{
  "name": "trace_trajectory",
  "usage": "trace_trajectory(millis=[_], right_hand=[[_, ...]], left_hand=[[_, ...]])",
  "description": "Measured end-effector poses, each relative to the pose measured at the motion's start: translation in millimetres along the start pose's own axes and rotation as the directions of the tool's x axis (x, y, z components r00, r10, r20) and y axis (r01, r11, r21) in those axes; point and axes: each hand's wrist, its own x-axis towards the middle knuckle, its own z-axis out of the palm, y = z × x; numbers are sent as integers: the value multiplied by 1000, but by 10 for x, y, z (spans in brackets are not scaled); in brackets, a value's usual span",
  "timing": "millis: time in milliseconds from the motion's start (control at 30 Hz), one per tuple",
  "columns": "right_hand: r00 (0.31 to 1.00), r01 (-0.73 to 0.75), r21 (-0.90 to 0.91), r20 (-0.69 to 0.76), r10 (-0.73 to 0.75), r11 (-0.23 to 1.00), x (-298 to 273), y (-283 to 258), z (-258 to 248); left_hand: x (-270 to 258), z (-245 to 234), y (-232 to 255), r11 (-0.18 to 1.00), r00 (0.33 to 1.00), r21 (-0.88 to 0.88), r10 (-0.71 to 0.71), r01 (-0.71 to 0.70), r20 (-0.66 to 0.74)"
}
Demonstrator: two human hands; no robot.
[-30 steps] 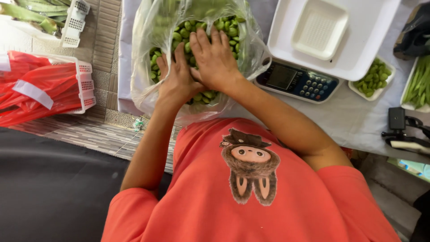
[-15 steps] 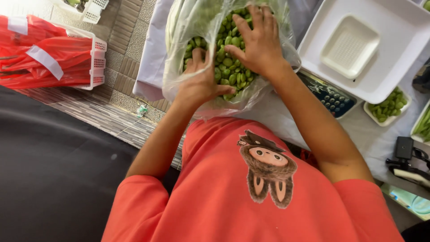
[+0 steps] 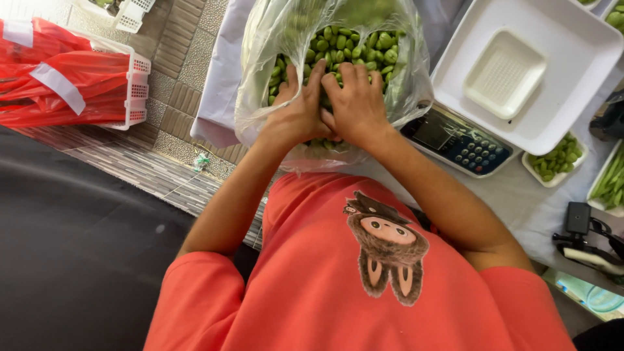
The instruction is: Packaging small green vegetables into trays and weighing them on a scale
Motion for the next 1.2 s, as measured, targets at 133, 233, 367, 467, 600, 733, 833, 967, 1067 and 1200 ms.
trace_trajectory(millis=[133, 233, 367, 467, 600, 733, 833, 967, 1067, 1200], right_hand=[[999, 7, 61, -41, -5, 998, 4, 26, -75], [997, -54, 75, 64, 49, 996, 42, 52, -87], [967, -95, 20, 239, 88, 995, 126, 12, -151], [957, -79, 1, 280, 75, 997, 178, 72, -164], [988, 53, 204, 130, -80, 978, 199, 206, -139], [918, -146, 208, 392, 55, 967, 298, 128, -334], [859, -206, 145, 500, 108, 968, 338, 80, -332], [855, -234, 178, 506, 115, 956, 338, 109, -285], [936, -173, 253, 342, 79, 952, 287, 208, -165], [929, -266, 405, 350, 121, 875, 326, 241, -138]], left_hand=[[64, 329, -271, 937, 909, 165, 341, -308, -242], [-100, -41, 29, 989, 988, -47, 135, -138, -71], [-101, 45, -19, 972, 985, 164, 169, -172, 31], [-130, -119, 61, 999, 991, 38, -2, -3, 134], [-58, -108, -53, 990, 995, -106, 93, -88, 44], [-46, -89, -39, 987, 993, -110, 115, -116, -15], [-72, -65, 16, 984, 994, -173, 59, -42, 94], [-70, 14, 2, 984, 993, -148, 105, -96, 58], [-90, -78, 79, 924, 995, -372, 96, -92, -8], [-41, 15, 101, 899, 991, -421, 77, -117, -110]])
